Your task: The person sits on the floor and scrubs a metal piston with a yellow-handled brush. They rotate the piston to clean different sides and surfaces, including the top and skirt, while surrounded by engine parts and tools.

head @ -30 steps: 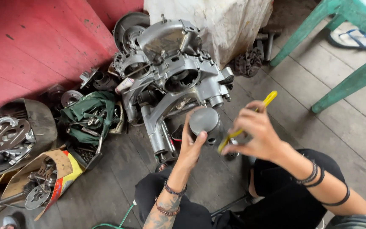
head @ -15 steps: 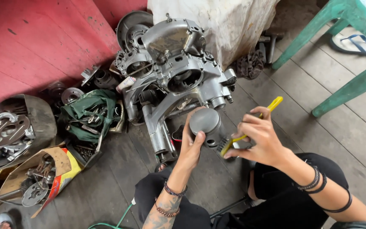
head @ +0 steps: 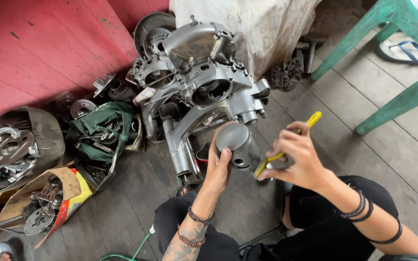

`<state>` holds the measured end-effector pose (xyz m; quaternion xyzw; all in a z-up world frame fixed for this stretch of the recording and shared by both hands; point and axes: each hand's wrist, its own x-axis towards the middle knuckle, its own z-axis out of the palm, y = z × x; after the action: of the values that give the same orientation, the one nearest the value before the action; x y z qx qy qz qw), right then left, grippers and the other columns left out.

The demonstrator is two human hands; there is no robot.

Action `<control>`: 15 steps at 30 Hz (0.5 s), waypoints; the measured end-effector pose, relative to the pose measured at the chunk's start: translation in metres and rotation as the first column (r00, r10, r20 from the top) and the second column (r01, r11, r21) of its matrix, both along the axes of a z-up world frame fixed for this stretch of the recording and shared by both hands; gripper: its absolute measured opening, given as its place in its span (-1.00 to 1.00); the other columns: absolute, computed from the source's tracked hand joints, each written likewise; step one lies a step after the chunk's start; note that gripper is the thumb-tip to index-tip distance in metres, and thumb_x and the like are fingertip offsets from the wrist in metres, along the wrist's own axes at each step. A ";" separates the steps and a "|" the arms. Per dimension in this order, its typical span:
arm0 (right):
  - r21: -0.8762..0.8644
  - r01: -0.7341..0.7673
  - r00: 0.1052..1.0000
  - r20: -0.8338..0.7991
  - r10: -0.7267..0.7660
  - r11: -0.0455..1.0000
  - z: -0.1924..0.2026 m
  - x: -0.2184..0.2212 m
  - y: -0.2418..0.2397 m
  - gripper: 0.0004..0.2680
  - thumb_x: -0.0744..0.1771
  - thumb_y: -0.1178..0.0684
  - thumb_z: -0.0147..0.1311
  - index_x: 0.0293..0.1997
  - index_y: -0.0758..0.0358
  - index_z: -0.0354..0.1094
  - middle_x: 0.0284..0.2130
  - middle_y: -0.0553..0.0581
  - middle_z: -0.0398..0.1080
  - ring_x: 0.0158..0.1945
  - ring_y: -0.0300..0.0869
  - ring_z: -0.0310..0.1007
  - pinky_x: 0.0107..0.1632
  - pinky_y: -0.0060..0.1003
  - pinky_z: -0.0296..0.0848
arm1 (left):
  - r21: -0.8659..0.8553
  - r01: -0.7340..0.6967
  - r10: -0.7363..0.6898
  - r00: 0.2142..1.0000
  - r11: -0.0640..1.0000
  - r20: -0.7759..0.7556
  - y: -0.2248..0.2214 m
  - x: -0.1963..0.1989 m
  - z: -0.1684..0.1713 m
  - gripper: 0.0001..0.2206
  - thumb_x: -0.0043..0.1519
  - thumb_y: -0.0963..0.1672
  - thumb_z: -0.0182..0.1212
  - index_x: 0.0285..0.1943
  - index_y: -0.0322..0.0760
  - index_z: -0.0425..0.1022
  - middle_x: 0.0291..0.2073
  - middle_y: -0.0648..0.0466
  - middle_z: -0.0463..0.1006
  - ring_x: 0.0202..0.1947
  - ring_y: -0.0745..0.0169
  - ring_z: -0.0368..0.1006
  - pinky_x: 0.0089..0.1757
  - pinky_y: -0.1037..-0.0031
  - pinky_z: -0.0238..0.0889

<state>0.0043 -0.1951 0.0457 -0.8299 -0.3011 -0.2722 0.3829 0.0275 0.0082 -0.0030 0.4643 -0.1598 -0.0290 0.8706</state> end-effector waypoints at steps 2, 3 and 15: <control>-0.005 0.028 1.000 0.005 -0.028 1.000 -0.008 0.014 -0.015 -0.60 0.19 -0.44 0.33 -0.46 0.05 0.34 -0.64 -0.11 0.23 -0.52 -0.18 0.32 0.14 -0.07 0.16 | -0.008 -0.005 0.005 1.000 1.000 0.001 -0.001 0.004 -0.004 -0.28 0.30 0.13 0.14 0.49 -0.39 0.07 0.37 -0.21 0.24 0.35 0.08 0.20 0.26 0.21 0.14; -0.010 0.058 0.998 0.004 -0.058 0.998 -0.013 0.018 -0.022 -0.60 0.20 -0.46 0.31 -0.44 0.06 0.35 -0.62 -0.08 0.24 -0.51 -0.15 0.33 0.15 -0.08 0.18 | -0.015 -0.007 0.007 1.000 1.000 -0.002 -0.001 0.003 -0.007 -0.28 0.30 0.13 0.14 0.50 -0.39 0.07 0.38 -0.21 0.24 0.35 0.08 0.20 0.26 0.22 0.15; 0.021 0.051 0.999 -0.008 -0.051 0.998 -0.013 0.012 -0.019 -0.58 0.20 -0.52 0.25 -0.46 0.04 0.36 -0.66 -0.11 0.20 -0.50 -0.15 0.36 0.15 -0.07 0.20 | -0.112 0.047 -0.054 0.997 0.993 -0.056 -0.011 -0.007 0.003 -0.27 0.30 0.17 0.07 0.49 -0.37 0.10 0.35 -0.19 0.28 0.32 0.10 0.25 0.24 0.20 0.19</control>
<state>0.0167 -0.2137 0.0331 -0.8341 -0.2756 -0.2819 0.3858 0.0208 -0.0032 0.0002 0.4100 -0.1473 -0.0557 0.8984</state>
